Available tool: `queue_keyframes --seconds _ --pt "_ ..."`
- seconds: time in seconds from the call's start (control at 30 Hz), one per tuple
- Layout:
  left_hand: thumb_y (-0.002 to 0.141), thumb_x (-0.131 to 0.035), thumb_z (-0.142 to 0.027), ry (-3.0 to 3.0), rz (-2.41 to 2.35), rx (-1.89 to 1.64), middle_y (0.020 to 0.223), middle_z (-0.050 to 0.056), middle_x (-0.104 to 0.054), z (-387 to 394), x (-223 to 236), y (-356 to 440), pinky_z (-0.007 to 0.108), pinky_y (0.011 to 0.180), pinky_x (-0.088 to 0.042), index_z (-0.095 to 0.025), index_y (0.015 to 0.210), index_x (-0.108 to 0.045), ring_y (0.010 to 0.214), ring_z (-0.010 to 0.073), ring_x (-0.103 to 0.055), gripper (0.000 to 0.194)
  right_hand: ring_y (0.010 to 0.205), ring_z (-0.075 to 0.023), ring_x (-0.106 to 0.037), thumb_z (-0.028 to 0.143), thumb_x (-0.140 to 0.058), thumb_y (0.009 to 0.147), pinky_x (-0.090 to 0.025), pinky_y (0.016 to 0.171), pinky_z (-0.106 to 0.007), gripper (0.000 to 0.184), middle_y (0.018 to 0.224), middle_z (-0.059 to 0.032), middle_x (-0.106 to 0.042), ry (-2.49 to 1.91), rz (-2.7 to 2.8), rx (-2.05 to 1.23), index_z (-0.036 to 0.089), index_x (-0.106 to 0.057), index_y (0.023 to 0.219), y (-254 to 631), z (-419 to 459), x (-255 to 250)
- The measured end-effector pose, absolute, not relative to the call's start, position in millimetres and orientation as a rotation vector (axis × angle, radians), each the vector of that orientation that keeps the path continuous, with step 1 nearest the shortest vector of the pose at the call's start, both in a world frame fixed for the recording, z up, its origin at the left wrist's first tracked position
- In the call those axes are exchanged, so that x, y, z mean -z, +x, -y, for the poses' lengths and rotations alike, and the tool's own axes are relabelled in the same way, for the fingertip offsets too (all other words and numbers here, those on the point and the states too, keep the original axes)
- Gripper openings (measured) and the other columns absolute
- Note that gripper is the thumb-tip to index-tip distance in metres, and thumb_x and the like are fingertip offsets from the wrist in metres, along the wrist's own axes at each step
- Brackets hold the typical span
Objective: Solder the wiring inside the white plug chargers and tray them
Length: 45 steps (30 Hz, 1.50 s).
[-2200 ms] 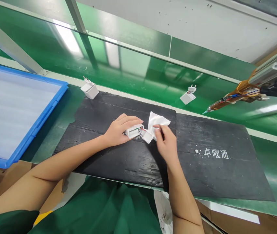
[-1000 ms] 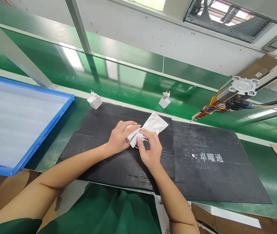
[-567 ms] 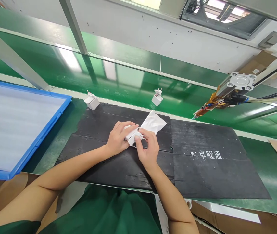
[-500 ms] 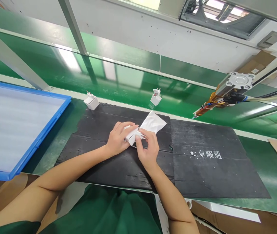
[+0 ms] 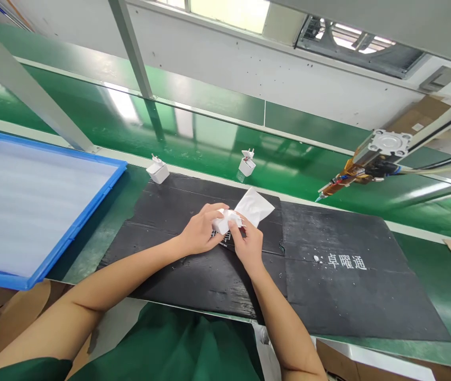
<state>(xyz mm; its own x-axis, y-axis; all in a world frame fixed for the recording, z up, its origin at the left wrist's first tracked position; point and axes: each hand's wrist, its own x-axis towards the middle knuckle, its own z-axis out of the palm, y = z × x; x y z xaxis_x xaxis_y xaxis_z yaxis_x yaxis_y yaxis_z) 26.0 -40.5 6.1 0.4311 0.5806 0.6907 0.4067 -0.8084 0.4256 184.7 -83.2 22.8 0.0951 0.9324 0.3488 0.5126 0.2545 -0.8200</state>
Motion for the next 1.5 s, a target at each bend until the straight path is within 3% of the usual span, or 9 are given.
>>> queue_keyframes --seconds 0.2,0.37,0.53,0.7,0.83,0.93,1.1,1.27,1.5 --pt "0.080 -0.065 -0.045 2.509 -1.173 -1.549 0.138 0.018 -0.046 28 -8 19 0.060 0.109 -0.028 -0.021 0.110 -0.046 0.135 0.0342 -0.038 0.043 0.065 -0.0197 -0.065 0.058 -0.048 0.087 -0.051 0.060 -0.031 0.046 0.077 -0.0049 -0.072 -1.499 1.795 -0.670 0.017 -0.069 0.091 180 14 -32" --pt "0.085 -0.060 -0.036 2.593 -0.843 -1.679 0.138 0.010 -0.050 27 -2 15 0.053 0.110 -0.032 -0.027 0.104 -0.048 0.135 0.0253 -0.038 0.025 0.061 -0.0171 -0.059 0.054 -0.050 0.087 -0.047 0.064 -0.030 0.043 0.063 -0.0017 -0.064 -1.427 1.940 -0.731 0.019 -0.062 0.065 112 -68 -34" --pt "0.088 -0.054 -0.031 2.410 -0.953 -1.785 0.145 0.017 -0.041 15 1 11 0.056 0.106 -0.036 -0.023 0.111 -0.040 0.137 0.0280 -0.034 0.028 0.058 -0.0147 -0.057 0.049 -0.059 0.084 -0.046 0.064 -0.028 0.040 0.059 -0.0007 -0.062 -1.347 2.028 -0.784 0.019 -0.059 0.058 41 -104 -29" --pt "0.091 -0.051 -0.031 2.237 -1.064 -1.803 0.141 0.018 -0.042 8 4 13 0.057 0.105 -0.036 -0.021 0.115 -0.039 0.136 0.0294 -0.034 0.029 0.079 -0.0153 -0.063 0.046 -0.058 0.084 -0.050 0.073 -0.026 0.027 0.088 -0.0029 -0.069 -1.329 1.904 -0.697 0.022 -0.068 0.089 59 -108 -27" --pt "0.093 -0.048 -0.030 2.109 -1.091 -1.791 0.133 0.018 -0.047 6 10 20 0.053 0.104 -0.039 -0.019 0.117 -0.039 0.129 0.0267 -0.041 0.028 0.116 -0.0224 -0.052 0.037 -0.046 0.087 -0.045 0.095 -0.040 0.049 0.126 -0.0148 -0.053 -1.484 1.607 -0.438 0.016 -0.045 0.132 124 -124 -24" --pt "0.092 -0.049 -0.029 2.067 -1.097 -1.748 0.130 0.017 -0.048 4 15 22 0.052 0.104 -0.040 -0.019 0.116 -0.040 0.126 0.0261 -0.043 0.027 0.103 -0.0256 -0.058 0.031 -0.054 0.078 -0.048 0.089 -0.045 0.054 0.114 -0.0172 -0.059 -1.607 1.538 -0.432 0.009 -0.048 0.127 157 -142 -17" --pt "0.090 -0.053 -0.032 1.820 -1.200 -1.614 0.131 0.017 -0.048 -6 23 17 0.051 0.101 -0.044 -0.019 0.119 -0.042 0.122 0.0268 -0.047 0.034 0.072 -0.0201 -0.062 0.030 -0.062 0.072 -0.052 0.073 -0.038 0.031 0.078 -0.0052 -0.068 -1.572 1.699 -0.547 0.014 -0.065 0.099 162 -143 -13" --pt "0.084 -0.062 -0.039 1.346 -1.088 -1.455 0.140 0.019 -0.042 -20 31 16 0.037 0.078 -0.056 -0.021 0.140 -0.033 0.105 0.0230 -0.061 0.065 0.082 -0.0213 -0.065 0.039 -0.062 0.078 -0.054 0.078 -0.038 0.041 0.099 -0.0074 -0.072 -1.375 1.896 -0.539 0.020 -0.064 0.114 151 -83 -21" --pt "0.085 -0.062 -0.038 1.309 -0.690 -1.304 0.128 0.013 -0.059 -4 20 26 0.040 0.091 -0.054 -0.021 0.141 -0.040 0.103 0.0215 -0.064 0.063 0.079 -0.0185 -0.062 0.033 -0.057 0.086 -0.055 0.075 -0.039 0.054 0.123 -0.0140 -0.061 -1.165 2.040 -0.342 0.020 -0.044 0.137 170 0 -22"
